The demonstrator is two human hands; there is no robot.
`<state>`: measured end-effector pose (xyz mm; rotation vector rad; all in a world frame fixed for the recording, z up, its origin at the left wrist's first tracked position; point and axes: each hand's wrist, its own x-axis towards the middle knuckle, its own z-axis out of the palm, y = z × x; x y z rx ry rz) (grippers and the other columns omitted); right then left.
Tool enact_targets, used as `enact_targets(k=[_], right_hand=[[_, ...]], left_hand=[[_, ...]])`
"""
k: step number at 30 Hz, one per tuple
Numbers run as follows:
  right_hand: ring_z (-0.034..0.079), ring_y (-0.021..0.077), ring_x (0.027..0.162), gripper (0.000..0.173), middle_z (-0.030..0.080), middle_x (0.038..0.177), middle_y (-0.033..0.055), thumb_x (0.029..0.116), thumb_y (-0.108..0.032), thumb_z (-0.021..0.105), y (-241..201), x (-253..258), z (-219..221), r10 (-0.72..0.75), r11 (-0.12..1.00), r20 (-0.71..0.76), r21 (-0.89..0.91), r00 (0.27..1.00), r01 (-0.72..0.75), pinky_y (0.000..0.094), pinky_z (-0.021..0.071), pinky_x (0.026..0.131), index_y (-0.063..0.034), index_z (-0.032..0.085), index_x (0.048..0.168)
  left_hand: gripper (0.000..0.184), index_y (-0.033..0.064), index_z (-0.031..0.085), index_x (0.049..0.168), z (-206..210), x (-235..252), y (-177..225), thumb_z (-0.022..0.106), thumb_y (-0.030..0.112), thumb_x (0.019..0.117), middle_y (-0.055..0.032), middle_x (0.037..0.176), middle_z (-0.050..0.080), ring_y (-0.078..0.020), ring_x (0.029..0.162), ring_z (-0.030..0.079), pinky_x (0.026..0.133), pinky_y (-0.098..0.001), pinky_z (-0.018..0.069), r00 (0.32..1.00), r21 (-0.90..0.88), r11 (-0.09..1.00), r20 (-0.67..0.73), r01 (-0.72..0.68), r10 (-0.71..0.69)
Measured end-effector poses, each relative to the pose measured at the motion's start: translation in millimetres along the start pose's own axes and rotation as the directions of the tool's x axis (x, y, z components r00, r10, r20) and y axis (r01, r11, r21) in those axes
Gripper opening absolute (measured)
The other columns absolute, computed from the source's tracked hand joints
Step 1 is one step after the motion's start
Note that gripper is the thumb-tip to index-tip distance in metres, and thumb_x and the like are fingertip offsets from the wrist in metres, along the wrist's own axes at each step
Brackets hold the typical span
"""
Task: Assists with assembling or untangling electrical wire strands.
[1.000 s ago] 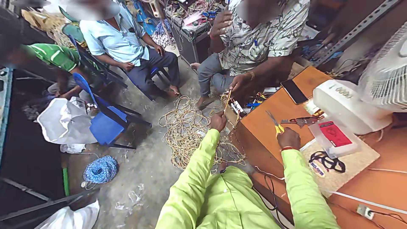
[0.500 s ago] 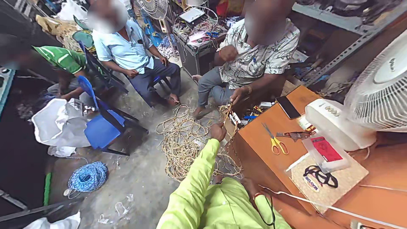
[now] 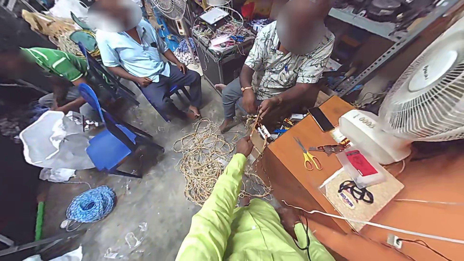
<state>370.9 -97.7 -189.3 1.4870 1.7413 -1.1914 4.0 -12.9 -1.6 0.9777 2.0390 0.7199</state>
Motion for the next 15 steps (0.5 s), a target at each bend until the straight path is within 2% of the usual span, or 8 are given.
enact_targets(k=[5, 8, 10, 12, 15], right_hand=[[0.060, 0.0386, 0.126, 0.041, 0.064, 0.131, 0.0265, 0.1044, -0.028, 0.059, -32, -9, -15, 0.049, 0.989, -0.004, 0.142, 0.999, -0.048, 0.0560, 0.0447, 0.110, 0.0026, 0.064, 0.130], [0.062, 0.0363, 0.124, 0.042, 0.066, 0.129, 0.0242, 0.1031, -0.032, 0.060, -37, -4, -16, 0.047, 0.988, -0.014, 0.145, 0.999, -0.044, 0.0556, 0.0457, 0.109, 0.0002, 0.066, 0.128], [0.062, 0.0358, 0.124, 0.039, 0.067, 0.128, 0.0234, 0.1021, -0.030, 0.062, -39, -3, -16, 0.015, 0.989, -0.015, 0.144, 1.000, -0.012, 0.0550, 0.0454, 0.110, -0.0006, 0.068, 0.127], [0.063, 0.0356, 0.123, 0.037, 0.068, 0.127, 0.0229, 0.1001, -0.026, 0.066, -44, -11, -17, -0.016, 0.990, -0.013, 0.141, 1.000, 0.018, 0.0549, 0.0453, 0.110, -0.0008, 0.069, 0.126], [0.061, 0.0357, 0.128, 0.043, 0.066, 0.132, 0.0223, 0.1015, -0.033, 0.064, -37, -8, -12, 0.003, 0.997, 0.004, 0.074, 1.000, -0.004, 0.0553, 0.0435, 0.112, -0.0024, 0.067, 0.131]], left_hand=[[0.034, 0.0004, 0.066, 0.129, -2, -18, 2, 0.045, 0.016, 0.1076, -0.0273, 0.118, 0.069, -0.0433, 0.111, 0.066, 0.095, -0.0627, 0.0496, 0.999, -0.063, 0.998, -0.034, -0.008, 0.006], [0.035, 0.0007, 0.065, 0.132, 1, -18, 0, 0.045, 0.015, 0.1073, -0.0267, 0.121, 0.068, -0.0423, 0.114, 0.065, 0.097, -0.0618, 0.0495, 0.999, -0.071, 0.997, -0.038, -0.018, 0.016], [0.036, 0.0011, 0.065, 0.133, 3, -10, -5, 0.044, 0.016, 0.1075, -0.0248, 0.123, 0.068, -0.0398, 0.117, 0.065, 0.101, -0.0599, 0.0486, 0.999, -0.058, 0.998, -0.039, -0.019, 0.017], [0.035, -0.0004, 0.067, 0.127, 4, -3, -10, 0.043, 0.017, 0.1077, -0.0255, 0.118, 0.069, -0.0405, 0.114, 0.066, 0.099, -0.0612, 0.0487, 0.999, -0.047, 0.999, -0.033, -0.026, 0.025], [0.035, 0.0012, 0.067, 0.128, 4, 1, -13, 0.043, 0.018, 0.1079, -0.0257, 0.118, 0.069, -0.0414, 0.114, 0.066, 0.098, -0.0628, 0.0486, 1.000, -0.047, 0.999, -0.012, -0.016, 0.015]])
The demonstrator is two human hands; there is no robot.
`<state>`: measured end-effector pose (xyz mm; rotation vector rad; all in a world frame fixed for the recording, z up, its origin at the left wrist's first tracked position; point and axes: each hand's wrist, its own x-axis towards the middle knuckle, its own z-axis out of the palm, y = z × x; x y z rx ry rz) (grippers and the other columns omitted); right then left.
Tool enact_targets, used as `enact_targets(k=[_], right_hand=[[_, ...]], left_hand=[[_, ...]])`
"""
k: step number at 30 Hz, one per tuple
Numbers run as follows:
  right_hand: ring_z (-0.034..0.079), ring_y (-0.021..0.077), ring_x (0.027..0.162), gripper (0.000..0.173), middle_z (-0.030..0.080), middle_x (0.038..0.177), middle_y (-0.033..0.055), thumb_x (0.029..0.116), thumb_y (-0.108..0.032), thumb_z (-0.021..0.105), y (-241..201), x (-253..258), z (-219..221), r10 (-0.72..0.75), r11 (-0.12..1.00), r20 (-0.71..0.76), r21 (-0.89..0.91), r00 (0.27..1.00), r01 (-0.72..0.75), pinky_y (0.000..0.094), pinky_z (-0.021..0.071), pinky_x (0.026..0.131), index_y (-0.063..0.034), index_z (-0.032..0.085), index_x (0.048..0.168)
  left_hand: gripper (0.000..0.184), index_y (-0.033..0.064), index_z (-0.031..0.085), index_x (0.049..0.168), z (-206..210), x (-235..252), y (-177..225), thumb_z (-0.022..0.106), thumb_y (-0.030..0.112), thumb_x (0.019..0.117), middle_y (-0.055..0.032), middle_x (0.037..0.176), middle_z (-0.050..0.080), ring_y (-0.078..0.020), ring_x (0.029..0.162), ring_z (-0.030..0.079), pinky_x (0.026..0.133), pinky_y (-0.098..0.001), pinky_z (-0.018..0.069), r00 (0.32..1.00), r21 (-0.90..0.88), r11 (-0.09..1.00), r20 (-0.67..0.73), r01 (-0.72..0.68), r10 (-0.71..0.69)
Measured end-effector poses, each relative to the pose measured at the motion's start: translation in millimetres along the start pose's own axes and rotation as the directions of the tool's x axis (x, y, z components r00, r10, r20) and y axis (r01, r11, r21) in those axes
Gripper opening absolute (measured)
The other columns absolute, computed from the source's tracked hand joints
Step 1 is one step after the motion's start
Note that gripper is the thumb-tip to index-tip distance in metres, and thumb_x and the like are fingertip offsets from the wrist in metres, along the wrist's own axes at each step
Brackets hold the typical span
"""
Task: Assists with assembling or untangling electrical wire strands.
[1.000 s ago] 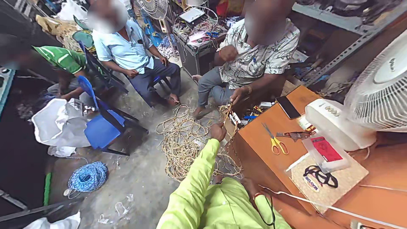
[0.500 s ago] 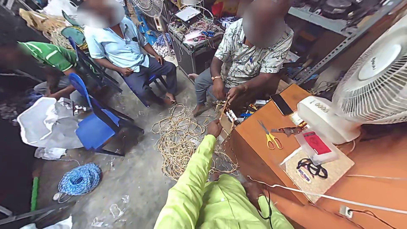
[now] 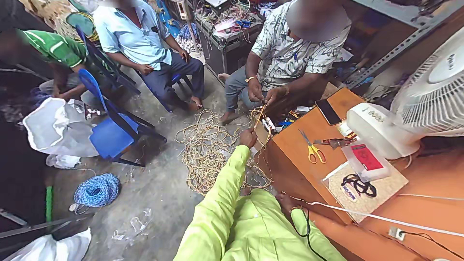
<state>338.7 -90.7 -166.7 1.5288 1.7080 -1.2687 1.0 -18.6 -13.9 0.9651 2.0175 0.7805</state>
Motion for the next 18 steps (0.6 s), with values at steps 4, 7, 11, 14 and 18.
enact_targets(k=[4, 7, 11, 14, 18], right_hand=[[0.058, 0.0356, 0.131, 0.047, 0.063, 0.136, 0.0230, 0.1039, -0.036, 0.059, 5, 2, -1, 0.013, 0.996, 0.065, -0.083, 0.998, -0.007, 0.0538, 0.0414, 0.114, -0.0020, 0.063, 0.136], [0.059, 0.0354, 0.130, 0.048, 0.064, 0.135, 0.0225, 0.1031, -0.039, 0.059, 11, 4, 1, 0.009, 0.991, 0.082, -0.133, 0.997, 0.002, 0.0546, 0.0425, 0.113, -0.0021, 0.065, 0.133], [0.059, 0.0372, 0.129, 0.044, 0.064, 0.133, 0.0253, 0.1063, -0.033, 0.055, 7, 4, 2, -0.012, 0.997, 0.045, -0.071, 0.999, 0.015, 0.0545, 0.0422, 0.113, 0.0024, 0.065, 0.130], [0.059, 0.0365, 0.129, 0.043, 0.065, 0.134, 0.0234, 0.1074, -0.034, 0.051, 4, 4, 1, -0.017, 0.995, 0.037, -0.097, 0.999, 0.020, 0.0557, 0.0423, 0.112, -0.0004, 0.066, 0.131], [0.058, 0.0384, 0.130, 0.038, 0.064, 0.134, 0.0253, 0.1086, -0.026, 0.050, -18, -22, -1, -0.017, 0.999, -0.027, -0.050, 1.000, 0.015, 0.0558, 0.0416, 0.113, 0.0012, 0.067, 0.129]], left_hand=[[0.035, 0.0005, 0.067, 0.126, 0, -2, 0, 0.043, 0.017, 0.1073, -0.0250, 0.118, 0.070, -0.0396, 0.114, 0.066, 0.099, -0.0600, 0.0495, 1.000, 0.007, 1.000, -0.016, -0.005, 0.005], [0.036, 0.0027, 0.065, 0.133, 0, -10, 2, 0.044, 0.018, 0.1074, -0.0246, 0.123, 0.069, -0.0402, 0.117, 0.065, 0.100, -0.0607, 0.0493, 1.000, -0.007, 1.000, -0.007, 0.016, -0.016], [0.036, 0.0017, 0.063, 0.135, -3, -20, 6, 0.044, 0.017, 0.1083, -0.0278, 0.123, 0.067, -0.0442, 0.115, 0.064, 0.098, -0.0631, 0.0489, 1.000, -0.033, 0.999, -0.004, 0.017, -0.017], [0.039, 0.0037, 0.062, 0.138, 1, -7, 0, 0.043, 0.019, 0.1083, -0.0239, 0.128, 0.067, -0.0394, 0.122, 0.063, 0.104, -0.0597, 0.0477, 1.000, -0.003, 1.000, -0.002, 0.009, -0.009], [0.039, 0.0042, 0.058, 0.142, -10, -16, 15, 0.046, 0.019, 0.1081, -0.0239, 0.134, 0.064, -0.0387, 0.125, 0.061, 0.107, -0.0569, 0.0461, 0.997, 0.033, 0.998, 0.053, 0.060, -0.062]])
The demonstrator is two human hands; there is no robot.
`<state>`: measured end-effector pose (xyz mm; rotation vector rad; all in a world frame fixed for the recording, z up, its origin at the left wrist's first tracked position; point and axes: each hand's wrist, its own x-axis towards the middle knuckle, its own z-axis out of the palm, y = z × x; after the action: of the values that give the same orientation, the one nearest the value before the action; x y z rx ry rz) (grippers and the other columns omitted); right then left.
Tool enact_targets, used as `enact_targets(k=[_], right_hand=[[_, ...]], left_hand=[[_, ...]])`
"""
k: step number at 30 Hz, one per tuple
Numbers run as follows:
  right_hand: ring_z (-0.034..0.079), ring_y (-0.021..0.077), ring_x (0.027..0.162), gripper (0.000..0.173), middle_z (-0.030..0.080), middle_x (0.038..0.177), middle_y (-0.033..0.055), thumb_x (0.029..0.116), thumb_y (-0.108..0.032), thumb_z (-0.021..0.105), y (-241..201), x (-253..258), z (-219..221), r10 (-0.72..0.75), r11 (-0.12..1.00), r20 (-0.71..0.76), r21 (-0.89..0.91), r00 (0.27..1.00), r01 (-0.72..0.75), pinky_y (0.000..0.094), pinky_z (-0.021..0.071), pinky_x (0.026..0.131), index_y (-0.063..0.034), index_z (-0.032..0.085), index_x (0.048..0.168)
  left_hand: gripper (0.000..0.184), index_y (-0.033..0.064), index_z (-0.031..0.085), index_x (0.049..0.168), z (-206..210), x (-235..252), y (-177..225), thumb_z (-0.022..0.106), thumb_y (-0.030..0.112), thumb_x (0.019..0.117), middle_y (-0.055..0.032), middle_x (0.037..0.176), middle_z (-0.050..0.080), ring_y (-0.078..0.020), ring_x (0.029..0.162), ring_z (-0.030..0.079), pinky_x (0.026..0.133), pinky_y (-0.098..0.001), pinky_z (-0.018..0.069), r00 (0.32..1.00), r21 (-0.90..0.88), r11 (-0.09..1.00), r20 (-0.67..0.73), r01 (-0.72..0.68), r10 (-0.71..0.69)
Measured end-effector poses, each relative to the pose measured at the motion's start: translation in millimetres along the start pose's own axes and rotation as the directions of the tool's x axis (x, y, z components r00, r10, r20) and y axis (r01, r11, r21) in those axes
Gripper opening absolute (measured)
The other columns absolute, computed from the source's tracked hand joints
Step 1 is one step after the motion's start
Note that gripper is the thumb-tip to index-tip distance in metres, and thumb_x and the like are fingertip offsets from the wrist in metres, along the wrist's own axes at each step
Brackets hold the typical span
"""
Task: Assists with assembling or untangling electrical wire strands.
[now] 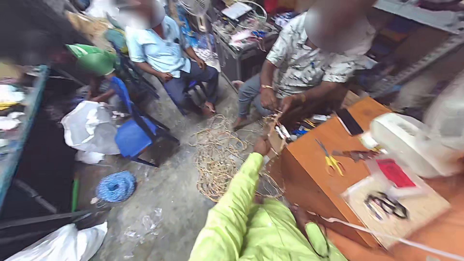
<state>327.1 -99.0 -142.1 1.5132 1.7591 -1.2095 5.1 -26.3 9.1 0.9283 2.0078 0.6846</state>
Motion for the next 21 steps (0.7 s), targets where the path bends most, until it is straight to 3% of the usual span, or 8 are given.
enact_targets(k=[5, 6, 9, 12, 15, 18, 21], right_hand=[[0.063, 0.0373, 0.122, 0.037, 0.068, 0.126, 0.0236, 0.1067, -0.028, 0.052, 28, 11, 11, -0.116, 0.993, -0.053, -0.021, 0.992, 0.115, 0.0569, 0.0464, 0.108, 0.0000, 0.069, 0.125], [0.063, 0.0393, 0.122, 0.038, 0.068, 0.126, 0.0255, 0.1055, -0.027, 0.053, 21, -4, 6, -0.138, 0.989, -0.064, -0.069, 0.988, 0.134, 0.0586, 0.0464, 0.107, 0.0020, 0.068, 0.124], [0.056, 0.0404, 0.132, 0.046, 0.060, 0.137, 0.0283, 0.1056, -0.026, 0.054, -42, -63, -14, 0.007, 0.990, -0.033, -0.140, 0.999, -0.011, 0.0549, 0.0419, 0.113, 0.0082, 0.059, 0.135], [0.054, 0.0410, 0.134, 0.045, 0.058, 0.138, 0.0317, 0.1054, -0.021, 0.054, -55, -78, -13, -0.026, 0.998, -0.112, -0.056, 0.993, 0.020, 0.0522, 0.0394, 0.115, 0.0127, 0.057, 0.135], [0.049, 0.0409, 0.139, 0.046, 0.054, 0.145, 0.0302, 0.1072, -0.021, 0.050, -47, -65, -21, -0.051, 0.954, 0.083, -0.289, 0.995, 0.073, 0.0540, 0.0349, 0.119, 0.0098, 0.053, 0.141], [0.053, 0.0434, 0.136, 0.046, 0.056, 0.142, 0.0302, 0.1052, -0.019, 0.052, -32, -46, -15, -0.080, 0.903, 0.088, -0.416, 0.993, 0.109, 0.0584, 0.0379, 0.115, 0.0081, 0.053, 0.142], [0.055, 0.0388, 0.135, 0.045, 0.058, 0.142, 0.0271, 0.1075, -0.023, 0.050, -14, -16, -2, -0.030, 0.971, 0.014, -0.237, 0.999, 0.033, 0.0532, 0.0396, 0.116, 0.0084, 0.055, 0.140]], left_hand=[[0.036, 0.0012, 0.064, 0.134, 2, 2, -4, 0.047, 0.018, 0.1056, -0.0243, 0.129, 0.066, -0.0376, 0.121, 0.063, 0.104, -0.0570, 0.0486, 1.000, -0.057, 0.998, -0.028, -0.002, 0.000], [0.036, 0.0015, 0.064, 0.133, 2, 2, -5, 0.046, 0.017, 0.1055, -0.0236, 0.129, 0.066, -0.0371, 0.121, 0.063, 0.103, -0.0567, 0.0487, 1.000, -0.055, 0.998, -0.021, -0.008, 0.007], [0.036, 0.0011, 0.064, 0.133, 2, 4, -6, 0.045, 0.017, 0.1060, -0.0238, 0.127, 0.067, -0.0372, 0.121, 0.064, 0.103, -0.0566, 0.0491, 0.999, -0.044, 0.999, -0.016, -0.030, 0.029], [0.036, 0.0015, 0.065, 0.131, 2, 4, -7, 0.045, 0.016, 0.1055, -0.0228, 0.127, 0.067, -0.0366, 0.120, 0.064, 0.103, -0.0565, 0.0492, 0.999, -0.046, 0.998, -0.034, -0.039, 0.038], [0.037, 0.0045, 0.065, 0.134, 2, 2, -6, 0.045, 0.016, 0.1054, -0.0206, 0.130, 0.067, -0.0355, 0.124, 0.063, 0.105, -0.0560, 0.0483, 0.999, -0.045, 0.998, -0.042, -0.035, 0.033], [0.038, 0.0026, 0.063, 0.136, -1, -1, -4, 0.045, 0.015, 0.1055, -0.0222, 0.132, 0.066, -0.0364, 0.125, 0.062, 0.106, -0.0555, 0.0471, 0.999, -0.063, 0.998, -0.021, -0.032, 0.031], [0.038, 0.0012, 0.062, 0.137, -5, -2, -3, 0.045, 0.014, 0.1061, -0.0238, 0.133, 0.064, -0.0370, 0.126, 0.061, 0.107, -0.0553, 0.0461, 0.999, -0.071, 0.997, -0.007, -0.033, 0.033]])
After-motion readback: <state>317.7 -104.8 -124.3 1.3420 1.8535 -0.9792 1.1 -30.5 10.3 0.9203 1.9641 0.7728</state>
